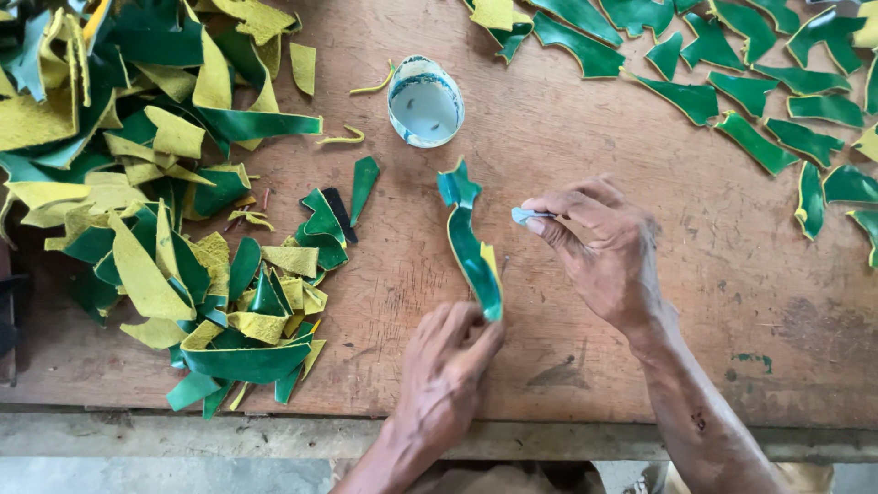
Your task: The person repeatedly picks green and yellow leather pieces from a pile on a wooden table, applies a white substance from a small cup to the edges using a small applicator, and places the treated pieces aside. The process is repeated for multiple pieces throughout the clip.
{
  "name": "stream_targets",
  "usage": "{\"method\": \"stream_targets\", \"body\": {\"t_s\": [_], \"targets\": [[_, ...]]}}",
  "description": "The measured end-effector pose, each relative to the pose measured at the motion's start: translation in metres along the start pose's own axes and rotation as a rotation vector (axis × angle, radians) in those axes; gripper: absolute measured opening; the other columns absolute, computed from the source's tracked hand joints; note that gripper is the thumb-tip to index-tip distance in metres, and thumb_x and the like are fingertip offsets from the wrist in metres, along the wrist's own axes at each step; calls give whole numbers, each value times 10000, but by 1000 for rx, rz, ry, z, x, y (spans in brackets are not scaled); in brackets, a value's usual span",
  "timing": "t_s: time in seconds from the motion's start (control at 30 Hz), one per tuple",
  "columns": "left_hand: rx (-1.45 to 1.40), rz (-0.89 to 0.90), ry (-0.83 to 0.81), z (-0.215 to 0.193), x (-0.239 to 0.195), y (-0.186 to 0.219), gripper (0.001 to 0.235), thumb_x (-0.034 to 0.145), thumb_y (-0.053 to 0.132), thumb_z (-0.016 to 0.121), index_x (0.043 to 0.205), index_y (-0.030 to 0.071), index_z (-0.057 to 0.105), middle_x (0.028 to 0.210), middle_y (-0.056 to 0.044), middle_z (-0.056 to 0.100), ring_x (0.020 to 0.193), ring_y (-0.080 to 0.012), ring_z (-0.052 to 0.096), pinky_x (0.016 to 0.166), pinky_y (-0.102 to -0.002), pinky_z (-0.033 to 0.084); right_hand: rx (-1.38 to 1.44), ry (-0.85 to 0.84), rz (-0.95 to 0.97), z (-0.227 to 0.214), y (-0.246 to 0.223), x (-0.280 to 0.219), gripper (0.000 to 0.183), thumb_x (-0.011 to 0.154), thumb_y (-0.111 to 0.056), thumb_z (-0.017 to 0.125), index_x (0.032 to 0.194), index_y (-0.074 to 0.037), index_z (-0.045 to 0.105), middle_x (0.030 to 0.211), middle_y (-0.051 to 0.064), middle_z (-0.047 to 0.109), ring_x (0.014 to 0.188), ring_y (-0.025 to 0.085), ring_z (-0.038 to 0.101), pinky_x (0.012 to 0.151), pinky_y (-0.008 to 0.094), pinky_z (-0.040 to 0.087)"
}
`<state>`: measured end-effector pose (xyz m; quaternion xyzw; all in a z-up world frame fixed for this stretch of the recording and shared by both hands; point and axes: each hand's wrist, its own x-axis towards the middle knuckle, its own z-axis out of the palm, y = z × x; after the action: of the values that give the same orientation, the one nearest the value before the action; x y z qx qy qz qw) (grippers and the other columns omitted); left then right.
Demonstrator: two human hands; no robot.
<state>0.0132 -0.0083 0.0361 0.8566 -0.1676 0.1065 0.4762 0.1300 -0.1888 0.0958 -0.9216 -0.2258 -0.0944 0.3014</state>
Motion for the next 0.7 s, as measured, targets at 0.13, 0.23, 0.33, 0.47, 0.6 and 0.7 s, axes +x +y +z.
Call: {"method": "stream_targets", "body": {"t_s": [0.13, 0.23, 0.33, 0.47, 0.6, 0.7], "targets": [[40, -45, -24, -38, -17, 0, 443, 711, 49, 745, 1146, 73, 668, 1069, -120, 621, 978, -303, 608, 816, -434, 465, 20, -51, -29, 3, -4, 9, 205, 862, -79, 837, 1055, -109, 777, 939, 51, 739, 863, 213, 671, 755, 336, 538], [13, -154, 32, -43, -23, 2, 438, 765, 101, 781, 1180, 79, 643, 1112, -133, 614, 1039, -336, 612, 875, -451, 470, 73, -84, -58, 9, -13, 14, 211, 860, -68, 825, 1059, -105, 768, 968, 47, 749, 874, 215, 677, 762, 335, 545], [22, -241, 64, -29, -14, 0, 438, 836, 150, 800, 1233, 82, 628, 1156, -138, 603, 1074, -346, 592, 920, -451, 471, 79, -124, -88, 16, -25, 18, 222, 843, -65, 826, 1053, -104, 768, 957, 57, 746, 865, 225, 674, 757, 345, 540], [18, -242, 26, -12, 2, -7, 667, 811, 212, 820, 1377, 5, 533, 1202, -190, 563, 1102, -386, 524, 932, -491, 434, 123, -172, -96, 22, -32, 22, 206, 845, -81, 822, 1042, -93, 764, 924, 67, 734, 837, 235, 662, 744, 348, 537], [77, -221, -13, -8, 6, -5, 753, 803, 297, 844, 1417, 25, 504, 1189, -211, 538, 1084, -392, 503, 884, -508, 393, 123, -250, -208, 34, -31, 27, 151, 864, -97, 798, 1008, -70, 764, 926, 63, 741, 859, 256, 655, 764, 367, 519], [87, -141, 46, -7, 2, -3, 745, 772, 293, 839, 1393, 45, 511, 1210, -187, 549, 1119, -371, 510, 920, -489, 393, 96, -405, -218, 40, -25, 31, 127, 845, -100, 780, 968, -67, 778, 901, 65, 735, 830, 274, 624, 750, 379, 512]]}}
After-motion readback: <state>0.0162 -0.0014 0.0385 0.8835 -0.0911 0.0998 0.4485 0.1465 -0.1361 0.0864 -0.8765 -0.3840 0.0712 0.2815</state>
